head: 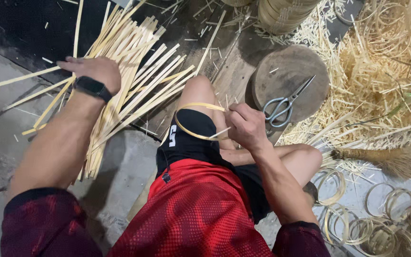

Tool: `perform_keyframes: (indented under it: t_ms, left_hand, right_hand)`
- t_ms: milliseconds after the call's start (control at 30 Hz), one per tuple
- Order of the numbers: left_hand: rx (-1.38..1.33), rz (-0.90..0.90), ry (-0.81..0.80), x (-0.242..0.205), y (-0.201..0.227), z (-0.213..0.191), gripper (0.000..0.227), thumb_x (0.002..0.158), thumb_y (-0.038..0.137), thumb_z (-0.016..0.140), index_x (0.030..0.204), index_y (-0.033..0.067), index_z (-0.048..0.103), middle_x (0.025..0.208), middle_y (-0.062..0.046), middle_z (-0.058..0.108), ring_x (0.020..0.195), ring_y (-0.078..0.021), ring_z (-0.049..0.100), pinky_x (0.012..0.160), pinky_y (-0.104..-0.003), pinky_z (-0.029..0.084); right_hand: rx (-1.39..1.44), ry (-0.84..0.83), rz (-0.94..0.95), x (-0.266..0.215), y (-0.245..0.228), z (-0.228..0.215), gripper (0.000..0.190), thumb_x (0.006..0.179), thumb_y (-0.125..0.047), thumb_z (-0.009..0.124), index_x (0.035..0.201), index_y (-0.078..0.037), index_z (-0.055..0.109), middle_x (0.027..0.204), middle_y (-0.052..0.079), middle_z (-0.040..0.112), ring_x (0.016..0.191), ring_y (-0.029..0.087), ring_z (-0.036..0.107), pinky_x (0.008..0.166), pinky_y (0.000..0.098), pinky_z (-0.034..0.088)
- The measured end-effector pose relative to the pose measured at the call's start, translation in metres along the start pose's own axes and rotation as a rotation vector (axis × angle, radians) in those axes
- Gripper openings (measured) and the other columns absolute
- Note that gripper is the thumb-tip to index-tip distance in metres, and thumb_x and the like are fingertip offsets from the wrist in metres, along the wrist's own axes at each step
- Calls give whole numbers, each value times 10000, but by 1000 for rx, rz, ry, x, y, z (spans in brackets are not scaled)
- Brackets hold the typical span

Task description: The person forms circular rings from thin bamboo strips, bending the strips by hand and securing the overlapping ends using shears to trim or shape the material.

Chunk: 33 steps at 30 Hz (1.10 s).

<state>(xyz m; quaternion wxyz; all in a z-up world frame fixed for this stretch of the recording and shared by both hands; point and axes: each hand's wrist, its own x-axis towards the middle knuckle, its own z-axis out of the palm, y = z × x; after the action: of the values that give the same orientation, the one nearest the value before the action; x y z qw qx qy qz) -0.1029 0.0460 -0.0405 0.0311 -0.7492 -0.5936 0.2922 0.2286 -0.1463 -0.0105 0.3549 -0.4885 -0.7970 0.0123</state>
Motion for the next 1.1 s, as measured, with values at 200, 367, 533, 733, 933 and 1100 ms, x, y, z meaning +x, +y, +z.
perform_keyframes:
  t_ms: [200, 367, 533, 733, 933, 1100]
  left_hand:
    - [-1085, 752, 245, -38, 66, -32, 303, 1052, 297, 546, 1124, 152, 802, 1070, -128, 757, 868, -250, 715, 764, -422, 576]
    - [-1468, 750, -827, -49, 119, -54, 297, 1001, 261, 632, 933, 18, 789, 781, -75, 768, 618, -109, 673, 585, -264, 567]
    - [-1416, 790, -915, -48, 119, -54, 270, 983, 237, 670, 911, -2, 772, 776, -39, 754, 608, -77, 631, 546, -222, 511]
    - [-1408, 723, -872, -54, 123, -42, 268, 971, 239, 697, 918, -3, 800, 719, -17, 690, 577, -63, 562, 511, -222, 451]
    - [-1448, 629, -650, -62, 119, -42, 237, 951, 224, 710, 919, 18, 822, 671, -23, 705, 520, -71, 518, 480, -240, 394]
    - [-1653, 725, -45, -76, 125, -38, 198, 992, 193, 704, 962, 33, 817, 702, -25, 729, 621, -59, 631, 596, -223, 508]
  right_hand:
    - [22, 24, -53, 9, -6, 4, 181, 814, 38, 787, 840, -42, 626, 900, 52, 658, 731, 217, 658, 591, 340, 506]
    - [-57, 26, -186, 18, -12, -6, 145, 815, 18, 773, 882, -43, 660, 940, 52, 674, 796, 205, 679, 615, 323, 512]
    - [-41, -2, -214, 12, -12, -11, 204, 762, 0, 730, 961, -19, 689, 970, 69, 678, 838, 221, 687, 656, 333, 539]
    - [8, -44, -188, 4, -13, -1, 189, 800, 8, 738, 979, -4, 679, 985, 74, 668, 878, 220, 704, 679, 332, 545]
    - [27, 58, 57, 18, -28, -15, 265, 854, -218, 788, 1008, -31, 683, 973, 102, 618, 848, 246, 645, 701, 332, 518]
    - [368, 173, 464, 5, -37, -25, 230, 1036, -96, 487, 1133, -11, 678, 1024, 94, 517, 920, 215, 549, 828, 299, 450]
